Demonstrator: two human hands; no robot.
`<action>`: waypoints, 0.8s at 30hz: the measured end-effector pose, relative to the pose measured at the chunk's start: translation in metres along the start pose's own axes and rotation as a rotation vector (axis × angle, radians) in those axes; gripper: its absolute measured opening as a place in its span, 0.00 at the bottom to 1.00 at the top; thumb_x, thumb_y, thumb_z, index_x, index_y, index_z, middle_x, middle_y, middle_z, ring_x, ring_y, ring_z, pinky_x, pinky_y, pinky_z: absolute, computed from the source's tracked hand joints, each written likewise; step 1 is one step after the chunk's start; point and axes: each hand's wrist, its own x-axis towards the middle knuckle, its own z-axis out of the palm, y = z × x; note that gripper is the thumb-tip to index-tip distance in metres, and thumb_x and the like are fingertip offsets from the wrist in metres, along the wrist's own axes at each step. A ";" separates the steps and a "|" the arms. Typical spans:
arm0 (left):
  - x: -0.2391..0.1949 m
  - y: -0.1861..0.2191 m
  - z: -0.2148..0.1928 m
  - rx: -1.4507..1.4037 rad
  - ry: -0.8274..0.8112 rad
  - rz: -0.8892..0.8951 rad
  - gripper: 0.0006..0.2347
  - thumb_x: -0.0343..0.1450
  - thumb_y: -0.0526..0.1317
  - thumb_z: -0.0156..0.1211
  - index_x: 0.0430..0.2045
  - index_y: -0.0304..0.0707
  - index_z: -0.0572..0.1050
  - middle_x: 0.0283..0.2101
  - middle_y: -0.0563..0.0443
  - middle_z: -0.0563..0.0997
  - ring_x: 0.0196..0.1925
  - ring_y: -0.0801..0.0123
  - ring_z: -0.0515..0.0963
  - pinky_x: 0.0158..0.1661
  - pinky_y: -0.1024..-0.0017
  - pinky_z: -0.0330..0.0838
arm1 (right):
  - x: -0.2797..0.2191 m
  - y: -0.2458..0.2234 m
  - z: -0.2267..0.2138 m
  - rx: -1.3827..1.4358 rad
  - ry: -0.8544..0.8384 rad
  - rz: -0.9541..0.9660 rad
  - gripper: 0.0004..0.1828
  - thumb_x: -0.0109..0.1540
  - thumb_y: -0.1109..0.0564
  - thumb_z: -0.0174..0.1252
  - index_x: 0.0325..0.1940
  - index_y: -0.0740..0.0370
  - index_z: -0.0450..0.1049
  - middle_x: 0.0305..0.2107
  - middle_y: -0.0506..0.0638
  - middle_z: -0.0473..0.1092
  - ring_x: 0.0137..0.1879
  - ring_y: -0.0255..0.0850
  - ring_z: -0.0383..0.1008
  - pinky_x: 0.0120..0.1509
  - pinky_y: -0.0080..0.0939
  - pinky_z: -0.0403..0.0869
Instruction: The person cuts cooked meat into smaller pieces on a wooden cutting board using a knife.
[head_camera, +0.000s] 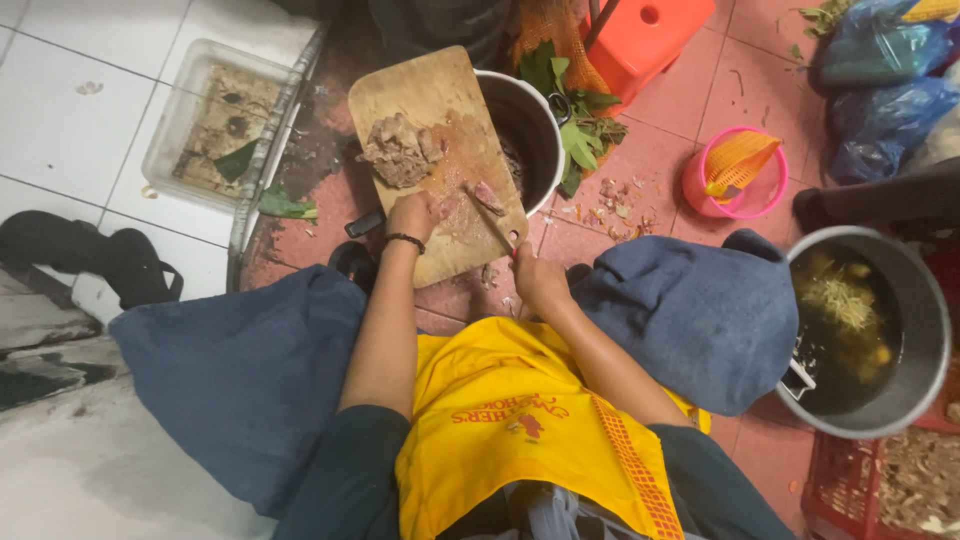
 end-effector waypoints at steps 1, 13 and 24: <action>-0.003 0.002 -0.004 0.002 0.002 0.003 0.09 0.66 0.44 0.71 0.29 0.40 0.80 0.36 0.37 0.82 0.41 0.44 0.82 0.45 0.53 0.76 | 0.003 0.000 0.000 0.002 0.004 0.000 0.16 0.68 0.48 0.50 0.49 0.65 0.62 0.27 0.70 0.75 0.35 0.69 0.77 0.40 0.69 0.73; -0.035 0.059 -0.017 -0.139 0.077 0.449 0.12 0.53 0.36 0.74 0.24 0.37 0.77 0.35 0.38 0.79 0.43 0.42 0.77 0.43 0.53 0.72 | -0.006 0.004 0.013 0.015 0.052 0.059 0.16 0.68 0.48 0.49 0.47 0.65 0.61 0.26 0.72 0.74 0.34 0.71 0.76 0.39 0.70 0.72; -0.026 0.048 0.022 0.009 0.247 0.339 0.05 0.66 0.34 0.65 0.32 0.37 0.78 0.40 0.39 0.78 0.49 0.45 0.77 0.50 0.54 0.73 | -0.028 -0.012 -0.003 -0.048 0.026 0.072 0.15 0.69 0.48 0.48 0.47 0.64 0.60 0.24 0.70 0.74 0.33 0.68 0.77 0.35 0.67 0.73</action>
